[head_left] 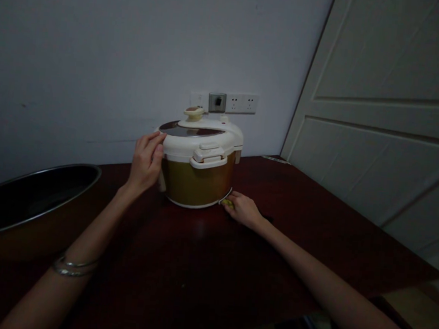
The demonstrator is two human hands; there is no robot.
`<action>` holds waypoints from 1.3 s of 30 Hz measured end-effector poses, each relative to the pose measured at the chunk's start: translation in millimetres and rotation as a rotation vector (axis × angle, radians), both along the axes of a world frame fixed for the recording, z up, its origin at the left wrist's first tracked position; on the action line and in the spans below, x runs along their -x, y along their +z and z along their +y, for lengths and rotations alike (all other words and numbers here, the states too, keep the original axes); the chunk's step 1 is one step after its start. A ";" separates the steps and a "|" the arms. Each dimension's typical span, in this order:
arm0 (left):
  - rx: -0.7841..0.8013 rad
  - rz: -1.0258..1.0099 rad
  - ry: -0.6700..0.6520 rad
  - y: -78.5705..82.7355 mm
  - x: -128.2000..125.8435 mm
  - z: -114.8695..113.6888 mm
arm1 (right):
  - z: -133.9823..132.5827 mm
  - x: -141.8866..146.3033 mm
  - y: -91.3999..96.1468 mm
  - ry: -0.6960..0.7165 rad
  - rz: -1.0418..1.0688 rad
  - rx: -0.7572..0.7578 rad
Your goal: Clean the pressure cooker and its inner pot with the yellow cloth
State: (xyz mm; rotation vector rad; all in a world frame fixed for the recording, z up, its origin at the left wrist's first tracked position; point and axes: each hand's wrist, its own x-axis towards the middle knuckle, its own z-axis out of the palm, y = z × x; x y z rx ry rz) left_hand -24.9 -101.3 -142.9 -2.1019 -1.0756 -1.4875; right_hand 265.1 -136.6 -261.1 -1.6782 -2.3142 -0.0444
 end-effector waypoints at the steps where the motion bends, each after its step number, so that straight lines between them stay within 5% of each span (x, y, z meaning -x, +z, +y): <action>1: -0.001 0.001 -0.002 -0.1 -0.2 0.0 | 0.7 -0.1 0.4 -0.009 -0.004 0.002; 7: 0.009 -0.010 -0.019 -1.2 0.4 0.4 | 17.8 -11.2 4.9 -0.144 -0.011 -0.014; 14: 0.008 -0.004 -0.024 -1.5 1.1 -0.1 | -5.5 10.4 2.0 0.005 0.024 0.031; 21: 0.019 0.013 -0.031 0.8 1.8 -1.4 | 14.8 -7.4 9.6 -0.187 0.022 0.023; 28: 0.028 0.010 -0.050 1.4 2.7 -1.5 | -9.1 19.0 1.8 -0.069 0.039 0.051; 35: 0.036 0.025 -0.056 2.7 4.4 -1.3 | 3.3 3.3 7.2 -0.160 0.012 0.028; 39: 0.038 0.020 -0.052 3.1 4.2 -2.0 | -6.6 13.4 6.5 -0.077 -0.003 0.006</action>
